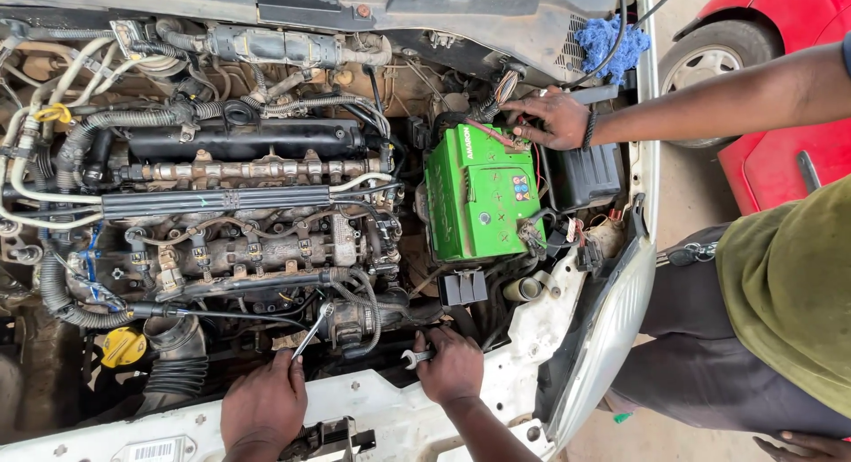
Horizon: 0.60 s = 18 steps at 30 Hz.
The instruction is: Repairing or maintaining components inside the engine bay of a white car using wrenches.
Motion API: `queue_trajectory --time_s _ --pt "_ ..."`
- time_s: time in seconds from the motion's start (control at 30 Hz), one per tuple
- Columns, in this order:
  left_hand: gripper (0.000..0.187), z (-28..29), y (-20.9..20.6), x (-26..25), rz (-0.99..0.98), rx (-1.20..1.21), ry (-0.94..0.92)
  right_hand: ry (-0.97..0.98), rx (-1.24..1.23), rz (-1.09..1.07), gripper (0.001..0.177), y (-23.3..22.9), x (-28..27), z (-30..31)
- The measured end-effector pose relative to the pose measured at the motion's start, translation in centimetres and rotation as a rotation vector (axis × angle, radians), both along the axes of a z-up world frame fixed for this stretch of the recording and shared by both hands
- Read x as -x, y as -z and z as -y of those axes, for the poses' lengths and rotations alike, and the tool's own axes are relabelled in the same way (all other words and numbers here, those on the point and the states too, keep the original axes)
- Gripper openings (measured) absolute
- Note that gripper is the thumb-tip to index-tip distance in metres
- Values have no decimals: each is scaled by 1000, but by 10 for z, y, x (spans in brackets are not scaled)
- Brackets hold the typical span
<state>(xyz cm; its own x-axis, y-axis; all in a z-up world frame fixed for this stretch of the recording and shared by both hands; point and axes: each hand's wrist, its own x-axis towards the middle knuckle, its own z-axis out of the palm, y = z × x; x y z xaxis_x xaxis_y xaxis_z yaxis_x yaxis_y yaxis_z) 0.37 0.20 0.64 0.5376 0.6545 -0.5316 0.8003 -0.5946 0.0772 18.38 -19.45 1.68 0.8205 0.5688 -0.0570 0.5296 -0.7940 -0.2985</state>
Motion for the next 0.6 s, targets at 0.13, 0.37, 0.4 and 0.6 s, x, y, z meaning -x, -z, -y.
queue_trajectory --time_s 0.13,0.37,0.4,0.6 --pt "41 0 -3 -1 43 -10 -5 -8 10 -9 24 0 -1 1" --pt "36 0 11 8 188 -35 -1 -50 47 -18 18 10 0 5" --pt "35 1 9 7 208 -31 -5 -42 68 6 18 9 -1 5" --pt "32 1 -2 6 249 23 -5 -13 24 44 23 12 2 5"
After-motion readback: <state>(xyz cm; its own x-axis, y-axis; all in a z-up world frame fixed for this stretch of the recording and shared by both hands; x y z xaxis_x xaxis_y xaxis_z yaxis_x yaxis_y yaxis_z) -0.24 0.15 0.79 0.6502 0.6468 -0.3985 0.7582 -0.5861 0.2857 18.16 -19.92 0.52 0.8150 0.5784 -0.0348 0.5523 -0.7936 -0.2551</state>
